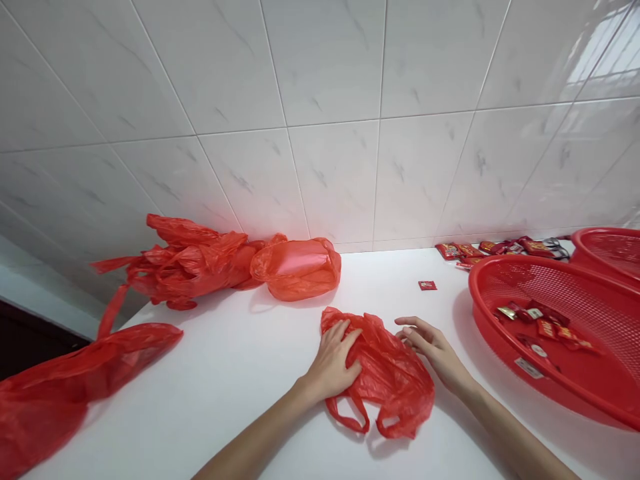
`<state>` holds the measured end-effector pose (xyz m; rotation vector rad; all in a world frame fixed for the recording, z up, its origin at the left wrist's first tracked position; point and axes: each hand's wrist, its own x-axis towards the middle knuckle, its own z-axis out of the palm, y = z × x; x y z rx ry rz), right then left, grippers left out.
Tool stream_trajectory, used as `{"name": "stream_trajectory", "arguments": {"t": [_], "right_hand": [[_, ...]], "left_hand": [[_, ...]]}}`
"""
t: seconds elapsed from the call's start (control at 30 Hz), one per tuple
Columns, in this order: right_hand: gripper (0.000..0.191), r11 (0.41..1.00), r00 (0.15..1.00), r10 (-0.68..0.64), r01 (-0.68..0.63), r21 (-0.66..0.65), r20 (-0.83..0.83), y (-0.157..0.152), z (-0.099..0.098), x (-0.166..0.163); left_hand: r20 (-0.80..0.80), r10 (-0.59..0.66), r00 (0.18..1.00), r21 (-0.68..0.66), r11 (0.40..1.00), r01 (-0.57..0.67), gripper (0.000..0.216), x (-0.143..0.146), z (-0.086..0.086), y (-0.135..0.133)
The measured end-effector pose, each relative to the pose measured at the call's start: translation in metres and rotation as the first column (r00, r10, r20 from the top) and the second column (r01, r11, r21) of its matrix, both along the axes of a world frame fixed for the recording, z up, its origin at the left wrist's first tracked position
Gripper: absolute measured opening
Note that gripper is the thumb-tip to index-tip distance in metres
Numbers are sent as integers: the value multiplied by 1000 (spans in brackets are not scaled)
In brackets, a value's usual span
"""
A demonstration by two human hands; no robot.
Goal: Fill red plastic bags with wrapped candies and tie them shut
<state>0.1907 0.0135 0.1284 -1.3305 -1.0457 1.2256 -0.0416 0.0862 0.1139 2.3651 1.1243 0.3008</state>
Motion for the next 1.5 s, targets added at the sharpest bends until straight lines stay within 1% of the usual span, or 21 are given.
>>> {"name": "stream_trajectory", "arguments": {"t": [0.13, 0.2, 0.27, 0.33, 0.4, 0.47, 0.6, 0.67, 0.73, 0.77, 0.83, 0.87, 0.93, 1.0, 1.1, 1.17, 1.23, 1.3, 1.37, 1.43, 1.5], "right_hand": [[59, 997, 991, 64, -59, -47, 117, 11, -5, -17], [49, 989, 976, 146, -144, -24, 162, 17, -8, -26], [31, 983, 970, 175, -183, 30, 169, 22, -9, -29], [21, 992, 985, 93, -104, 66, 143, 26, -6, -22], [20, 997, 990, -58, 50, 65, 125, 31, -4, -4], [21, 978, 968, -204, 196, 65, 148, 34, -2, 18], [20, 938, 918, -347, 336, 87, 192, 37, 0, 46], [22, 914, 884, -400, 367, 170, 242, 35, 2, 45], [22, 888, 839, -431, 328, 323, 332, 32, 5, 35], [21, 876, 816, -427, 266, 402, 389, 30, 5, 28], [21, 856, 773, -380, 85, 511, 509, 28, 2, 14], [24, 849, 747, -338, -21, 528, 573, 27, -2, 8], [31, 849, 664, -241, -208, 485, 708, 26, -11, -1], [39, 881, 551, -125, -321, 348, 825, 25, -21, -4], [71, 908, 427, 125, -413, 70, 895, 24, -25, 2], [90, 889, 394, 268, -452, -69, 879, 23, -20, 12], [96, 881, 377, 348, -443, -163, 858, 22, -14, 26], [92, 898, 378, 365, -384, -215, 851, 22, -11, 40], [85, 923, 389, 335, -317, -217, 858, 23, -11, 51], [81, 945, 402, 273, -281, -166, 874, 24, -12, 56], [74, 959, 423, 171, -280, -50, 890, 23, -10, 52]], "left_hand": [[-63, -81, 995, -72, 994, 77, 72, 4, 2, -12], [-76, -112, 991, -86, 991, 105, 69, 2, 3, -14], [-62, -133, 989, -80, 988, 128, 70, -4, 3, -13], [-44, -151, 988, -70, 987, 148, 74, -16, 2, -11], [-40, -171, 984, -67, 984, 168, 70, -32, 2, -9], [-45, -201, 979, -66, 978, 198, 65, -47, 3, -6], [-34, -224, 974, -34, 974, 223, 57, -67, 9, -5], [-33, -195, 980, -21, 981, 194, 51, -67, 14, -7], [5, -163, 987, 23, 986, 163, 45, -60, 19, -6], [48, -156, 987, 60, 986, 153, 41, -55, 21, -5], [153, -169, 974, 134, 980, 149, 40, -39, 23, 1], [196, -186, 963, 158, 975, 156, 43, -31, 23, 5], [218, -210, 953, 160, 971, 177, 47, -14, 20, 15], [147, -195, 970, 109, 978, 180, 48, -3, 14, 26], [-10, -154, 988, -5, 988, 154, 72, -1, 5, 39], [-42, -160, 986, -36, 987, 158, 86, -8, -1, 46], [-25, -178, 984, -22, 984, 177, 92, -19, -5, 52], [-14, -167, 986, -2, 986, 167, 92, -30, -7, 57], [-28, -127, 991, -1, 992, 127, 91, -37, -6, 59], [-38, -97, 995, -11, 995, 97, 92, -40, 0, 59], [1, -91, 996, 17, 996, 91, 86, -40, 9, 53]]}}
